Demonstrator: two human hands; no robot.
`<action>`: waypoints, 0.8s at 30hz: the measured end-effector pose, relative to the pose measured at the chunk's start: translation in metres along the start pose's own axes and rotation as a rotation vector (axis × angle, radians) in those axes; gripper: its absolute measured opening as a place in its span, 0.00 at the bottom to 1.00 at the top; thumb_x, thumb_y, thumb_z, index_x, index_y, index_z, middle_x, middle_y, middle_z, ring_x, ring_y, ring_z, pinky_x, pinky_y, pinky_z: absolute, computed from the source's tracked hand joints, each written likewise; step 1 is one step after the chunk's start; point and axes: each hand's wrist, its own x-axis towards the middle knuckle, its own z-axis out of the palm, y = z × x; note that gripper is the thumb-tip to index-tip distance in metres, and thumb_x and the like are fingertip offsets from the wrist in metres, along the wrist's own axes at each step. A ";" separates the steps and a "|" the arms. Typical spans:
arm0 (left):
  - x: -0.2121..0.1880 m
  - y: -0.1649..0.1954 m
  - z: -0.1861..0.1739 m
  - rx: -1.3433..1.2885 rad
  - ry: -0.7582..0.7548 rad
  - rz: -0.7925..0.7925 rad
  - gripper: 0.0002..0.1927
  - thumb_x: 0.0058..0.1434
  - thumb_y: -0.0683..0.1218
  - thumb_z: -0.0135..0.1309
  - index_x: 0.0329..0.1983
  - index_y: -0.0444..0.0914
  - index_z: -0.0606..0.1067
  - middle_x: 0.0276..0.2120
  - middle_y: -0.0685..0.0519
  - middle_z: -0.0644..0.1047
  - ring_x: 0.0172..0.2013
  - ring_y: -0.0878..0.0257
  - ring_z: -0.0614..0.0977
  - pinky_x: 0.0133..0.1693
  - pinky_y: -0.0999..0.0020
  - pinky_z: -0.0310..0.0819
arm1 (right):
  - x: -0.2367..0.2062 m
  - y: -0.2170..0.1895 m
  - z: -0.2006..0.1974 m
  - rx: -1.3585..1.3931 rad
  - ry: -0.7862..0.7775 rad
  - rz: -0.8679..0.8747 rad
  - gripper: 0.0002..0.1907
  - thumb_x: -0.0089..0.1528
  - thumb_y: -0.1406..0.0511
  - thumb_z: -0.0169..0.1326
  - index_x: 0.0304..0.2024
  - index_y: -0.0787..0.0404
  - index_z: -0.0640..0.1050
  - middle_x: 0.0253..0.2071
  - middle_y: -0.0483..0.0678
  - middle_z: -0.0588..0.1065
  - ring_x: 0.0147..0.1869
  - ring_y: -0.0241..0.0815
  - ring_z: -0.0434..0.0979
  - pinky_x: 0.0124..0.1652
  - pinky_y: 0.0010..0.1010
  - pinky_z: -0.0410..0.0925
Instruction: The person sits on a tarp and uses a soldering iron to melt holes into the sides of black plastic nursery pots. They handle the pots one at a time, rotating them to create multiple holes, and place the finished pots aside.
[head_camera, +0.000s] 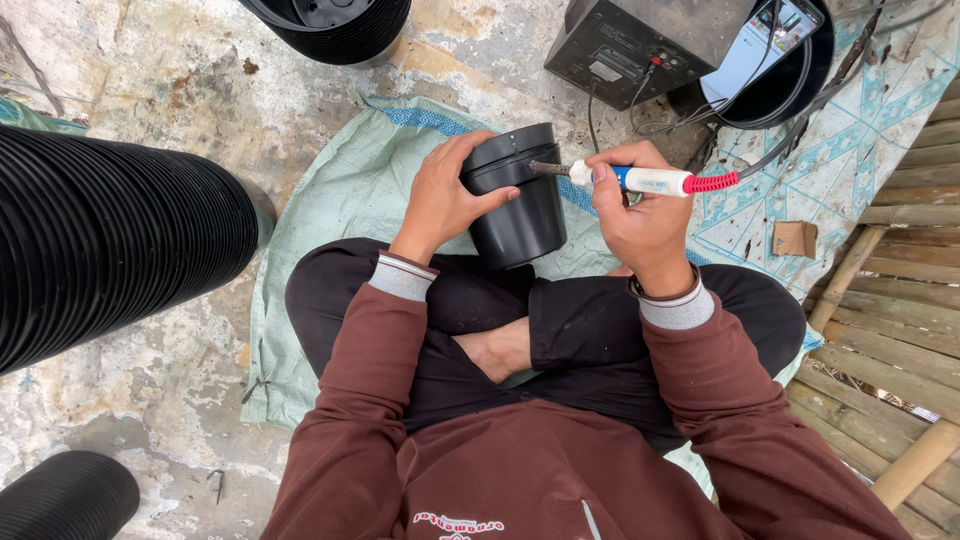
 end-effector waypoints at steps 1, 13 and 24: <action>0.000 0.000 0.000 -0.001 0.001 0.003 0.34 0.50 0.57 0.72 0.57 0.41 0.75 0.51 0.49 0.79 0.53 0.48 0.79 0.55 0.56 0.72 | 0.000 0.000 0.001 0.000 0.000 -0.005 0.03 0.70 0.71 0.56 0.44 0.67 0.79 0.36 0.45 0.78 0.33 0.26 0.70 0.32 0.20 0.62; 0.000 0.001 0.000 0.012 -0.023 -0.016 0.35 0.50 0.58 0.72 0.58 0.42 0.74 0.49 0.51 0.79 0.51 0.50 0.80 0.54 0.56 0.71 | -0.001 0.001 0.001 -0.016 -0.001 -0.018 0.03 0.70 0.71 0.56 0.45 0.67 0.79 0.35 0.44 0.78 0.33 0.26 0.70 0.32 0.20 0.62; 0.001 0.003 -0.001 0.001 -0.027 -0.016 0.34 0.50 0.58 0.72 0.58 0.43 0.74 0.49 0.52 0.79 0.51 0.50 0.79 0.55 0.56 0.70 | -0.002 0.003 0.002 -0.013 0.004 0.007 0.02 0.70 0.72 0.56 0.44 0.66 0.79 0.33 0.44 0.77 0.32 0.26 0.69 0.31 0.20 0.61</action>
